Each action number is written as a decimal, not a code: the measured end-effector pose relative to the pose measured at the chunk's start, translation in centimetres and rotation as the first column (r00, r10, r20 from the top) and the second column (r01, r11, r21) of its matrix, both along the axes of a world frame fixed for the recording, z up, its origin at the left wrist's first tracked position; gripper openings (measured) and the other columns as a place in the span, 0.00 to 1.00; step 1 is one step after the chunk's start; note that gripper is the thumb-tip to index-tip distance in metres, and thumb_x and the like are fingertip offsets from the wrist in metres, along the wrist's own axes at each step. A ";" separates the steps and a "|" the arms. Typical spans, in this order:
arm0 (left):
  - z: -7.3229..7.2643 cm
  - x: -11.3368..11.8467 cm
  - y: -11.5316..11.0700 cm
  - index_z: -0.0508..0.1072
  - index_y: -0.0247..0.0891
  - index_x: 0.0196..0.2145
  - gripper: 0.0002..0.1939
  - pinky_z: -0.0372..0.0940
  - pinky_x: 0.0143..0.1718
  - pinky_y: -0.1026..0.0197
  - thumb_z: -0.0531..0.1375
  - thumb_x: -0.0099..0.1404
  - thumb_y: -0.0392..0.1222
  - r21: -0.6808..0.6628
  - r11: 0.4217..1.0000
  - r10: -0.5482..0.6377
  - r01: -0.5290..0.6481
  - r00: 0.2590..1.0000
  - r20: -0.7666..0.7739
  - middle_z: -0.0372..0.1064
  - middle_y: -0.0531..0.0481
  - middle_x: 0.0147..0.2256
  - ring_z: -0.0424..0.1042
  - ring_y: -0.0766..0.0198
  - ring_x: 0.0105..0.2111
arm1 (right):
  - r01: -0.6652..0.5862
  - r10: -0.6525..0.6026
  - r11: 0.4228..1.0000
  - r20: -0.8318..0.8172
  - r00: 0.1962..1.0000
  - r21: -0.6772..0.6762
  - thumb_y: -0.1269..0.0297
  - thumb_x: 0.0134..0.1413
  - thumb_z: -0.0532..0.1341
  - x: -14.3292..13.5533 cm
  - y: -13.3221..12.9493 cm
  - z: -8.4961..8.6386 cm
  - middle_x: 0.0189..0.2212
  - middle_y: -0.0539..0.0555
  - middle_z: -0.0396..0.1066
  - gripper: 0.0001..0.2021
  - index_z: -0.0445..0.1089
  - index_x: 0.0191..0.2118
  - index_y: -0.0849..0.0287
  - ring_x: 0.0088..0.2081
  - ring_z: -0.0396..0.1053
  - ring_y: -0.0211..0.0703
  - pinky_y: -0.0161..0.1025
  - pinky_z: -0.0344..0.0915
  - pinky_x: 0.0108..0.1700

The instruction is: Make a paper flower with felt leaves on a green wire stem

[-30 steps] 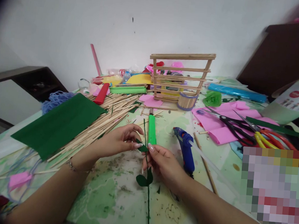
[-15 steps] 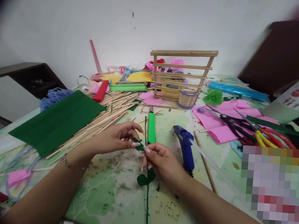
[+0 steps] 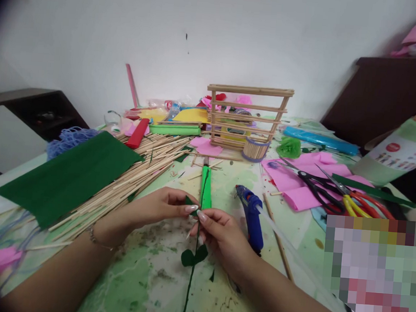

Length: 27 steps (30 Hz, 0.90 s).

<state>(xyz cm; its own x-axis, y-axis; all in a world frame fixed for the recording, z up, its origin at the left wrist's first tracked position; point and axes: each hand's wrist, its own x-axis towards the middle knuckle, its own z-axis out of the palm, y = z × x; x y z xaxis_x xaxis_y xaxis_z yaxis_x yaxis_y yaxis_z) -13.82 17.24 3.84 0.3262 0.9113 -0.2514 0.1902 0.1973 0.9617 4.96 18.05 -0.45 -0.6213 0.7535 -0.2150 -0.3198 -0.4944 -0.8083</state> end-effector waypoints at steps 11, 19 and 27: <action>-0.9 0.4 0.4 0.75 0.32 0.27 0.19 0.57 0.29 0.63 0.67 0.50 0.54 0.027 0.989 0.145 -0.144 0.988 -0.044 0.68 0.52 0.23 0.62 0.67 0.25 | 0.024 -0.025 0.999 -0.020 0.999 -0.048 0.55 0.42 0.73 -0.3 0.1 -0.9 0.20 0.51 0.74 0.17 0.71 0.28 0.62 0.20 0.59 0.30 0.29 0.52 0.25; -1.1 0.8 0.5 0.71 0.33 0.24 0.27 0.50 0.25 0.64 0.65 0.47 0.64 0.070 0.986 0.158 -0.154 0.986 -0.052 0.63 0.54 0.20 0.57 0.69 0.22 | 0.030 -0.030 0.999 -0.011 0.999 -0.009 0.51 0.40 0.73 -0.5 0.1 -1.0 0.20 0.52 0.73 0.19 0.71 0.27 0.62 0.20 0.58 0.31 0.31 0.51 0.25; -1.7 1.1 0.6 0.65 0.37 0.20 0.27 0.44 0.22 0.64 0.65 0.45 0.66 0.100 0.977 0.198 -0.187 0.974 -0.114 0.57 0.57 0.17 0.51 0.70 0.20 | 0.036 -0.036 0.999 -0.002 0.999 0.017 0.49 0.39 0.73 -0.7 0.1 -1.2 0.17 0.51 0.71 0.21 0.70 0.25 0.62 0.19 0.58 0.31 0.31 0.49 0.24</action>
<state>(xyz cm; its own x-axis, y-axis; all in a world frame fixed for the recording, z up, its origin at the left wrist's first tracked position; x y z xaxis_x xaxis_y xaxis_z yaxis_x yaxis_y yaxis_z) -12.69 17.85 2.13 0.1143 0.9743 -0.1941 0.2742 0.1569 0.9488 4.25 18.18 -1.65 -0.5943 0.7787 -0.2012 -0.3382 -0.4689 -0.8159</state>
